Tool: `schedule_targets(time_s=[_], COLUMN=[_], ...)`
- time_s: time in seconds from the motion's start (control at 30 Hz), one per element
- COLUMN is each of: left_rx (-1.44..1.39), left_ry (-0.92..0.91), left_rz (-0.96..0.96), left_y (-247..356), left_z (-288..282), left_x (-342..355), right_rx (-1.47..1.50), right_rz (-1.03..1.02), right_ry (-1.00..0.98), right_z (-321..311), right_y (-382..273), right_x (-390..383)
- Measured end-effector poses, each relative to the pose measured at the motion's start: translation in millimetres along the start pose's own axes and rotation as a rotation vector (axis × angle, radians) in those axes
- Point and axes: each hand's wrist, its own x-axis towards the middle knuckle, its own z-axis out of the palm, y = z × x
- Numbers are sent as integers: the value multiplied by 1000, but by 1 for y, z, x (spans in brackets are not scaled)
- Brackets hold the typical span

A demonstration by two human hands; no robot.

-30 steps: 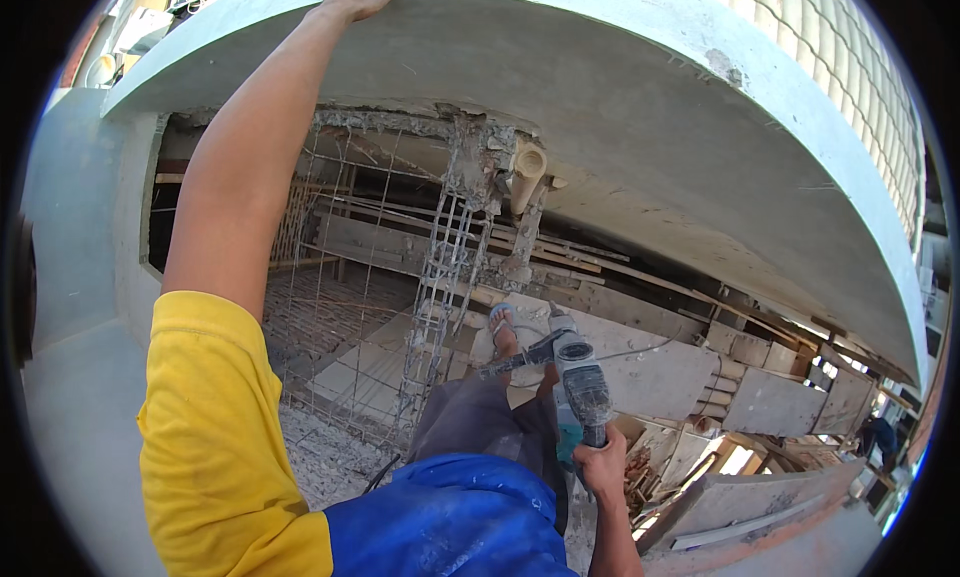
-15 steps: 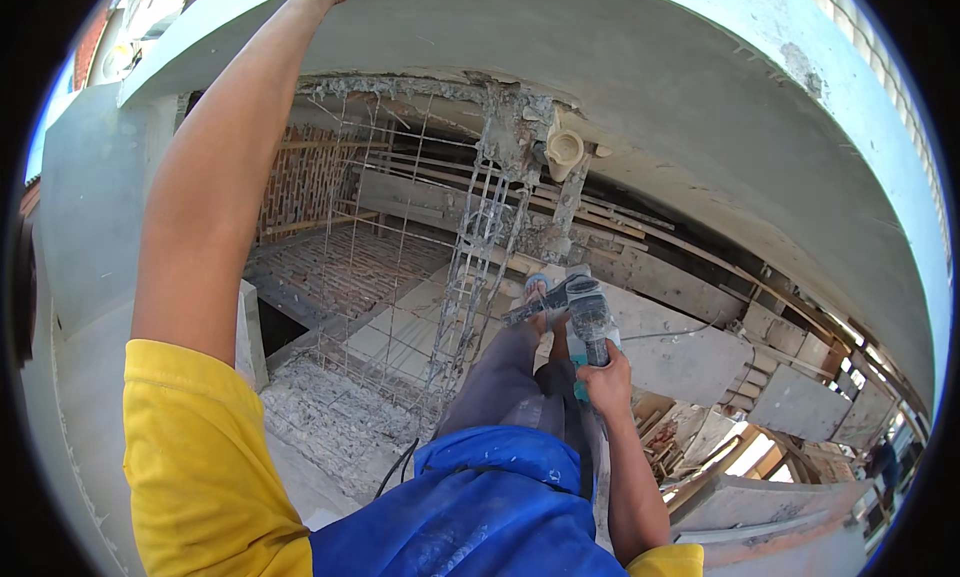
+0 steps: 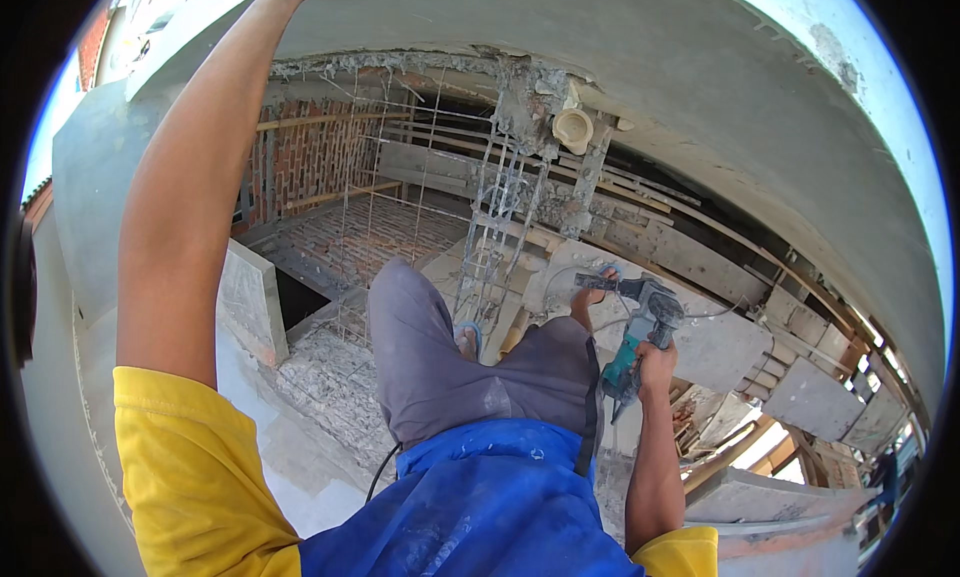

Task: The person is using a jackhammer to drill and demolish a concrete section of a building.

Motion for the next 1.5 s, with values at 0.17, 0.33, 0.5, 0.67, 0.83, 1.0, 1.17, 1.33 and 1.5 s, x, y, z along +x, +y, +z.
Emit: schedule_targets(time_s=[0.17,0.33,0.5,0.67,0.83,1.0,1.17,1.33,1.5], left_rx=[-6,-9,-34,-52,-49,-49,-92,-81,-89], left_ry=[-6,-2,26,9,4,-7,-8,8,-10], left_rz=[-3,-29,2,-23,-37,-53,-42,-57,-56], left_y=[1,6,-1,20,10,11,7,12,12], left_z=[-1,-3,-3,-13,-12,-7,-10,-11,-12], left_x=[0,1,-3,-6,-6,-5,-7,-6,-6], right_rx=[-47,-19,-25,-188,-245,-239,-196,-111,-111], right_rz=[-6,4,-13,-92,-140,-199,-163,-132,-156], right_ry=[-17,-39,-98,-148,-182,-178,-205,-224,-194], right_z=[-8,-3,11,31,47,71,77,83,90], right_y=[10,9,0,5,-6,-11,-34,-52,-56], right_x=[3,2,4,0,-12,-10,-35,-53,-49])
